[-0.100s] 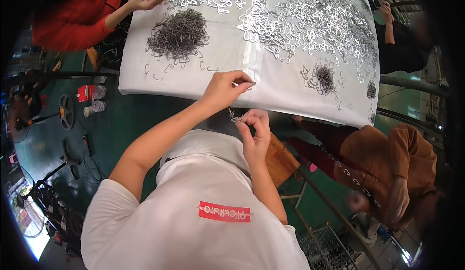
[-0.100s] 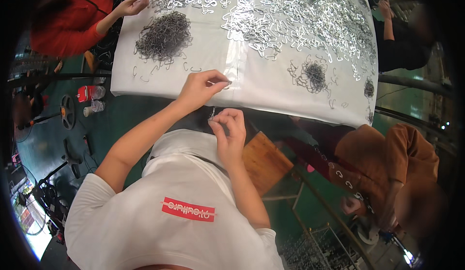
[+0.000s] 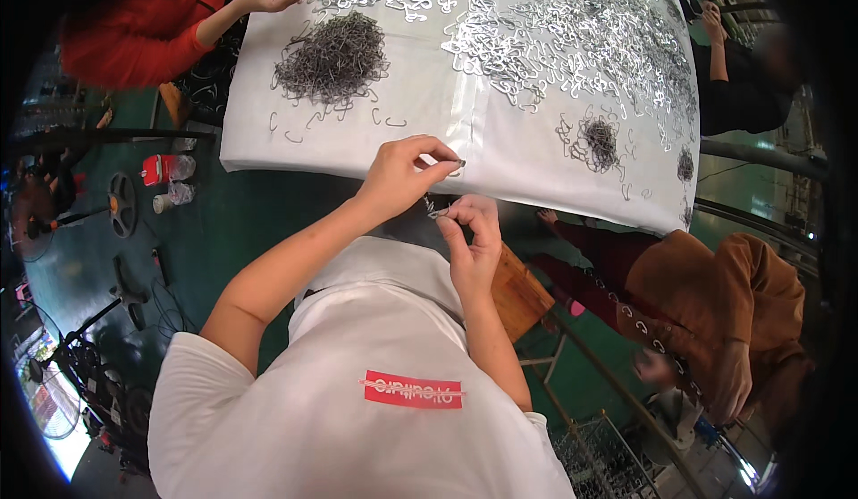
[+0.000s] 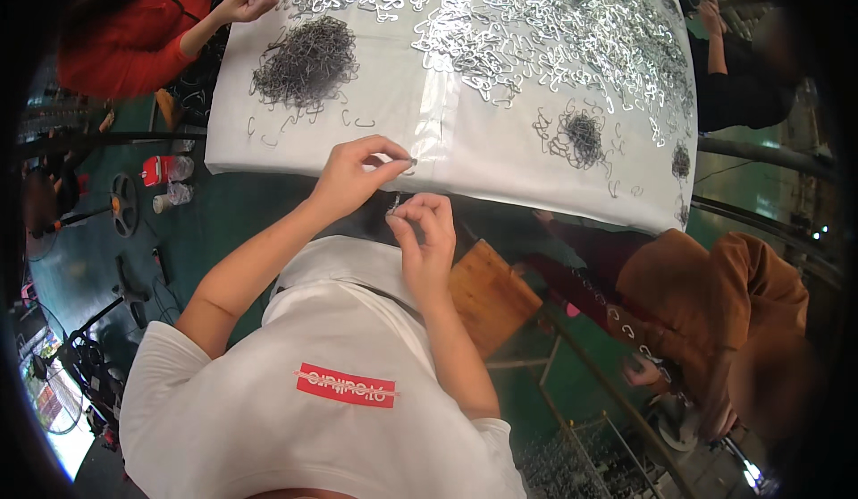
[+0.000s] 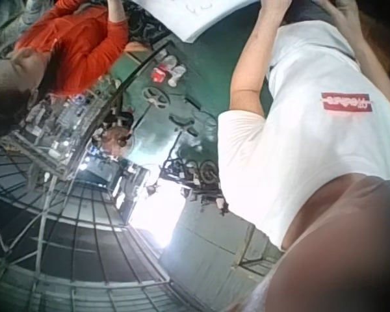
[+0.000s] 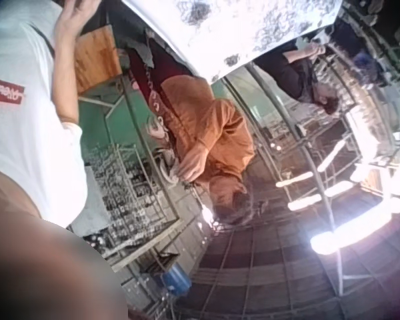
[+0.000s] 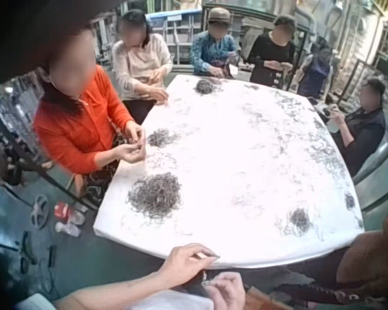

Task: The person repeatedly picks up small metal clips from a white table and links them together by hand. They occasionally lift the assembled chain to hang it on a nearby metal rack. Other people at the table perform the same task.

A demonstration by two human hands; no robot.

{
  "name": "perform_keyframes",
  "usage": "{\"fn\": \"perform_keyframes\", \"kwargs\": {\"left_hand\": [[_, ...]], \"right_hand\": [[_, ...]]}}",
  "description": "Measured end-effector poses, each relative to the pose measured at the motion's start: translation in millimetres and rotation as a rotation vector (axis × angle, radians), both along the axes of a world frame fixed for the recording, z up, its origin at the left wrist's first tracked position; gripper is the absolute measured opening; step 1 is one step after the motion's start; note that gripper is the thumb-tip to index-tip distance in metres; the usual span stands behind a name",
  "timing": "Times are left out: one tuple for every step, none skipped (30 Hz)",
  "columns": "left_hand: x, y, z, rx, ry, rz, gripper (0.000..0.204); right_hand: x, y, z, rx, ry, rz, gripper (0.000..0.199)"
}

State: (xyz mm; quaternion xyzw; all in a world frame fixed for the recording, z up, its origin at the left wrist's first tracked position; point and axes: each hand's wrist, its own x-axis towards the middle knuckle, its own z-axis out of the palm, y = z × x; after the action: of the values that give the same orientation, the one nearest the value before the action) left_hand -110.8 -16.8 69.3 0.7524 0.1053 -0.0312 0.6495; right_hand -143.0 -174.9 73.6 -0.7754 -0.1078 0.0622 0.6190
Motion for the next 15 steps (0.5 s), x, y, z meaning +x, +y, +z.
{"fn": "perform_keyframes", "kwargs": {"left_hand": [[-11,3,7,-0.008,-0.038,0.023,0.013],[-21,6,14,-0.007,-0.037,0.025,0.012],[-31,8,19,-0.006,-0.035,0.029,0.012],[-36,13,20,0.010,-0.049,0.035,0.012],[-43,15,22,0.019,-0.068,0.019,0.013],[-49,17,24,0.033,-0.091,0.022,0.012],[-54,19,26,0.047,-0.115,0.025,0.012],[-59,20,27,0.062,-0.140,0.028,0.011],[-63,22,27,0.061,-0.167,0.033,0.011],[-67,24,28,0.061,-0.195,0.040,0.011],[-72,26,28,0.056,-0.213,0.048,0.010],[-77,29,29,0.072,-0.252,0.071,0.010],[-82,31,29,0.082,-0.282,0.095,0.009],[-90,32,32,0.081,-0.295,0.117,0.008],[-94,36,32,0.090,-0.314,0.131,0.009]], "right_hand": [[-1,2,-1,0.001,-0.011,0.004,0.007],[-2,4,-2,0.004,-0.024,0.009,0.007],[-2,6,-2,0.007,-0.037,0.015,0.008],[1,10,-7,0.003,-0.061,0.022,0.007],[-1,11,-8,-0.009,-0.071,0.028,0.008],[-2,12,-9,-0.022,-0.081,0.035,0.008],[-5,15,-10,-0.022,-0.071,0.047,0.008],[-8,17,-11,-0.022,-0.061,0.060,0.009],[-10,20,-13,-0.021,-0.052,0.074,0.009],[-11,24,-14,-0.018,-0.044,0.090,0.009],[-13,26,-14,-0.027,-0.041,0.119,0.009],[-14,27,-13,-0.036,-0.039,0.150,0.010],[-14,29,-14,-0.043,-0.040,0.181,0.011],[-16,27,-10,-0.008,0.059,0.211,0.011],[-12,26,-9,0.035,0.141,0.240,0.011]]}}
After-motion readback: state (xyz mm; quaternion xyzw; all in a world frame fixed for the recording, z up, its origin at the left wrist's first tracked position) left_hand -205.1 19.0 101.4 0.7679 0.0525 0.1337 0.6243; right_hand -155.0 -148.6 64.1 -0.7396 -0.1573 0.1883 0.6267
